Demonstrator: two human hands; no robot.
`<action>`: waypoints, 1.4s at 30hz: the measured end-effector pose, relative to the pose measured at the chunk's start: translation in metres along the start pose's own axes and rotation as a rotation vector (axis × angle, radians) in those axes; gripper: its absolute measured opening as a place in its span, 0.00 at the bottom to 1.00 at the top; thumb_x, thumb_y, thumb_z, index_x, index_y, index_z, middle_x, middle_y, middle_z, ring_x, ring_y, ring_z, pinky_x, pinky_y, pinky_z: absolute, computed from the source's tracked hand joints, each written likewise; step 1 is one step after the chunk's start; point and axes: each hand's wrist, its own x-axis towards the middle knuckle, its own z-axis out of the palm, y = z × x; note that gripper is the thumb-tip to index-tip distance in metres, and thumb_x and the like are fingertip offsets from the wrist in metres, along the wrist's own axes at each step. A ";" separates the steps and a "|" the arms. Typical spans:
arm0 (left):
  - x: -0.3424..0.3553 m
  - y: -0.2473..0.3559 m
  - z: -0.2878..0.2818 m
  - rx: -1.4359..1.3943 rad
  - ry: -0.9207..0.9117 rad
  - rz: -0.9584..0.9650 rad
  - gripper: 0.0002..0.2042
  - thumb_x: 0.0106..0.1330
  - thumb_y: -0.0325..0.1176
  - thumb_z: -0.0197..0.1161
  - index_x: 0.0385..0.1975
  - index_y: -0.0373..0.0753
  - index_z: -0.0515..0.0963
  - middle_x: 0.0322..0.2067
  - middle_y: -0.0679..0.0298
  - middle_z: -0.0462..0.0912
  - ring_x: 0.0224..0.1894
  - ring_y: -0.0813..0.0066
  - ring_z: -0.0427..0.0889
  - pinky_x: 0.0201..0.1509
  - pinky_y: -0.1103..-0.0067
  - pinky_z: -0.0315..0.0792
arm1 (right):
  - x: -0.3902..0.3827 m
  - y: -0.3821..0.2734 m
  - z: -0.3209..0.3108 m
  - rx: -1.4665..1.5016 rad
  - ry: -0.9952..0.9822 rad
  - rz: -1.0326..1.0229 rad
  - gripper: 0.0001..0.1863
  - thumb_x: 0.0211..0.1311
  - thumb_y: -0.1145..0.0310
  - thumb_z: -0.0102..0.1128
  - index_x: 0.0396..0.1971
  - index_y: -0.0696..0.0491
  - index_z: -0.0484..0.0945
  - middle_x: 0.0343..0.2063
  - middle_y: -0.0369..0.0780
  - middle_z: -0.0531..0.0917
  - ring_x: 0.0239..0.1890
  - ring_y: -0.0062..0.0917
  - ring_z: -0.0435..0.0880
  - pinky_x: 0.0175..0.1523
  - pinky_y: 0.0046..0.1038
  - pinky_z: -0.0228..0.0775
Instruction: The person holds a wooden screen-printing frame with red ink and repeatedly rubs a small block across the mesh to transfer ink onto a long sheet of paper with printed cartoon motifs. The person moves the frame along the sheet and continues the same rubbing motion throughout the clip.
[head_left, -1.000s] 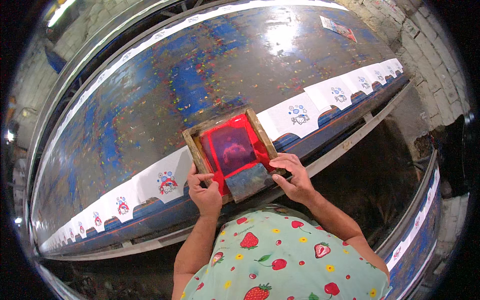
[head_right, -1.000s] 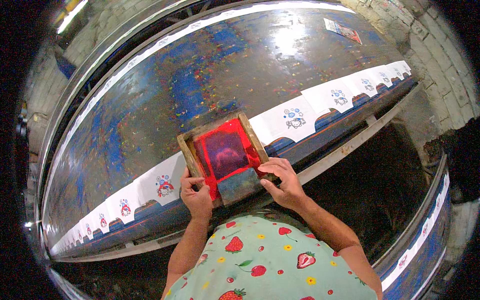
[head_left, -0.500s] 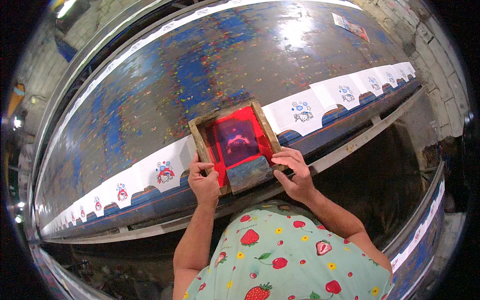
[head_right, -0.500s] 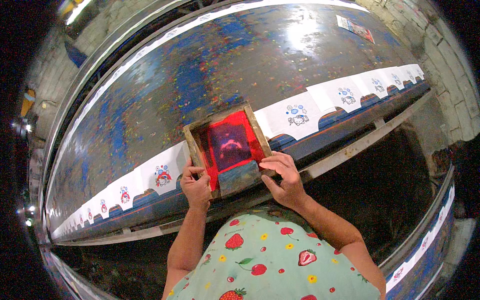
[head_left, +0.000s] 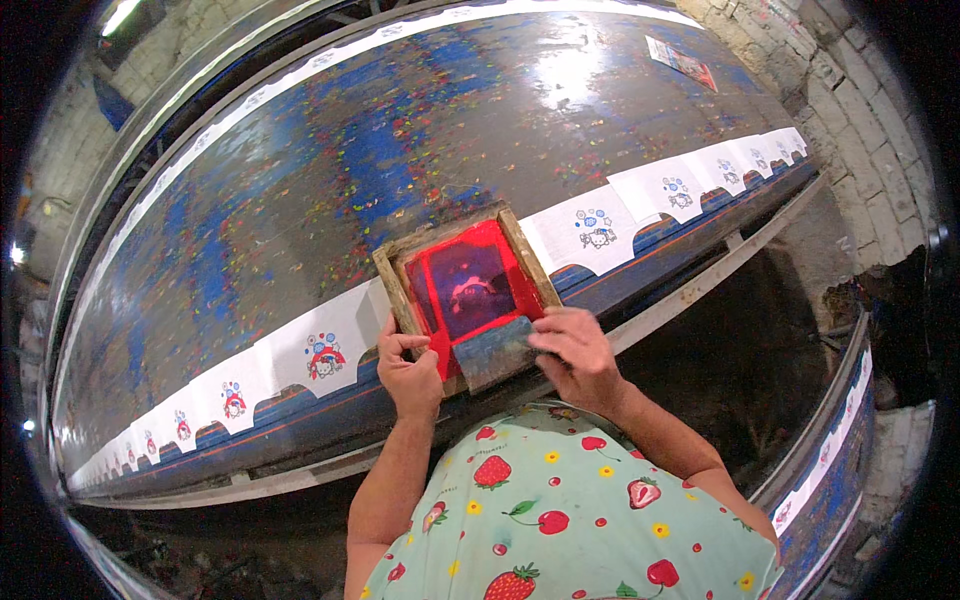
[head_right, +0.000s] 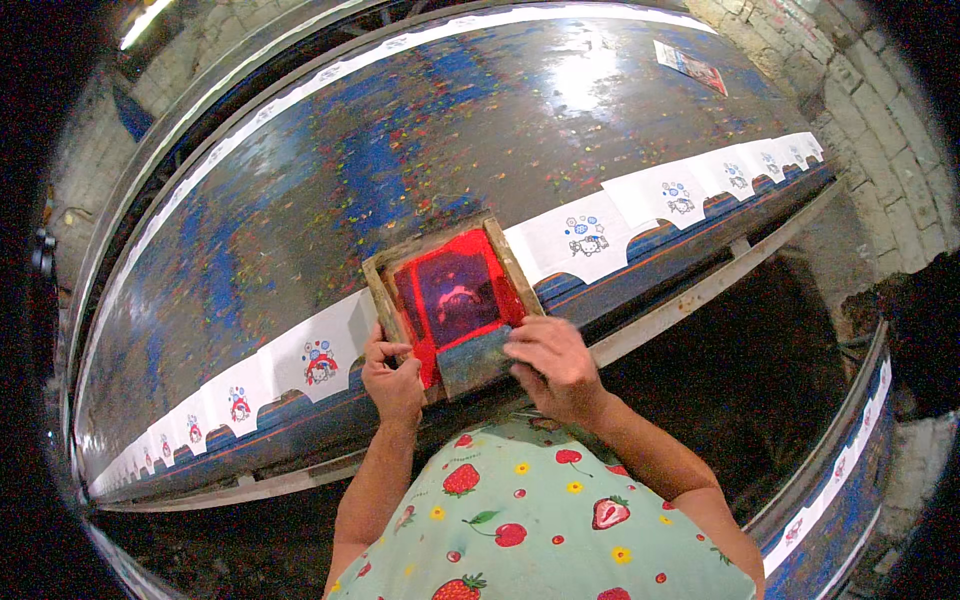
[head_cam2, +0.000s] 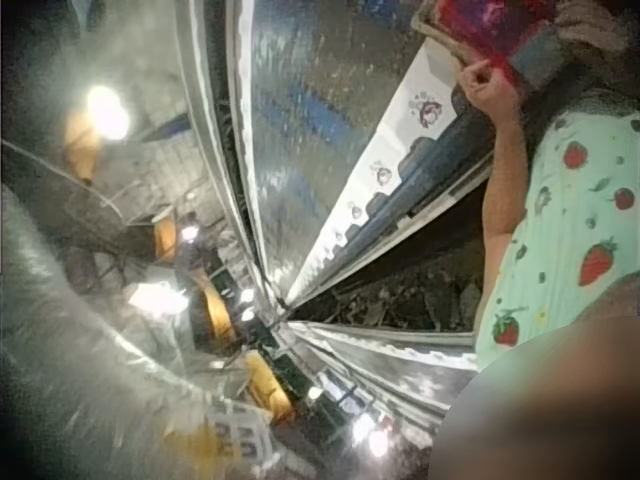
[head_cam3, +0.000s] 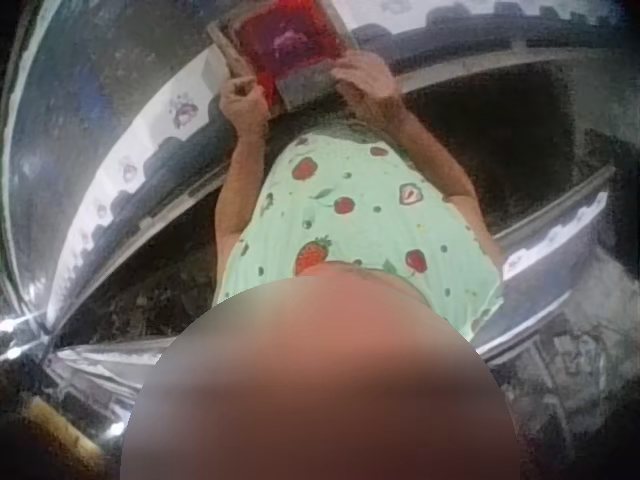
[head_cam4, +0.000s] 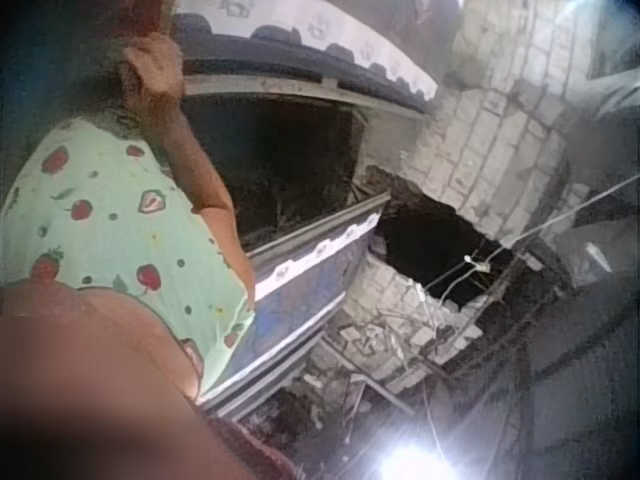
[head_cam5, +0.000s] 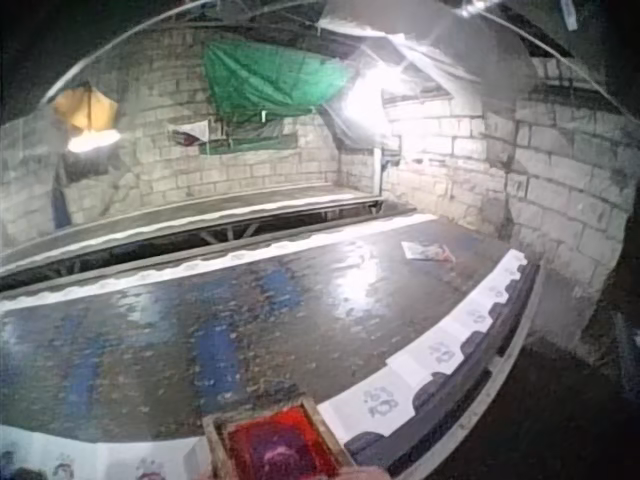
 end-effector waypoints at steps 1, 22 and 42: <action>0.000 0.000 0.000 0.002 -0.007 -0.031 0.09 0.57 0.15 0.65 0.33 0.36 0.85 0.80 0.35 0.71 0.82 0.49 0.73 0.84 0.64 0.63 | 0.003 -0.005 -0.001 -0.004 -0.111 0.005 0.23 0.58 0.72 0.82 0.54 0.52 0.88 0.58 0.45 0.88 0.67 0.46 0.85 0.71 0.50 0.77; -0.002 0.004 -0.002 0.009 -0.012 -0.015 0.08 0.57 0.15 0.65 0.30 0.36 0.83 0.77 0.34 0.74 0.84 0.44 0.69 0.85 0.61 0.61 | 0.053 -0.008 0.010 -0.143 -0.447 -0.205 0.16 0.64 0.67 0.67 0.51 0.52 0.89 0.49 0.40 0.88 0.56 0.37 0.89 0.63 0.42 0.82; -0.005 0.008 -0.004 0.179 -0.031 0.048 0.10 0.59 0.13 0.69 0.34 0.37 0.84 0.79 0.36 0.74 0.82 0.45 0.73 0.84 0.61 0.63 | 0.180 0.077 0.045 -0.087 -0.507 -0.122 0.20 0.62 0.82 0.63 0.53 0.58 0.89 0.49 0.50 0.89 0.57 0.51 0.87 0.67 0.48 0.79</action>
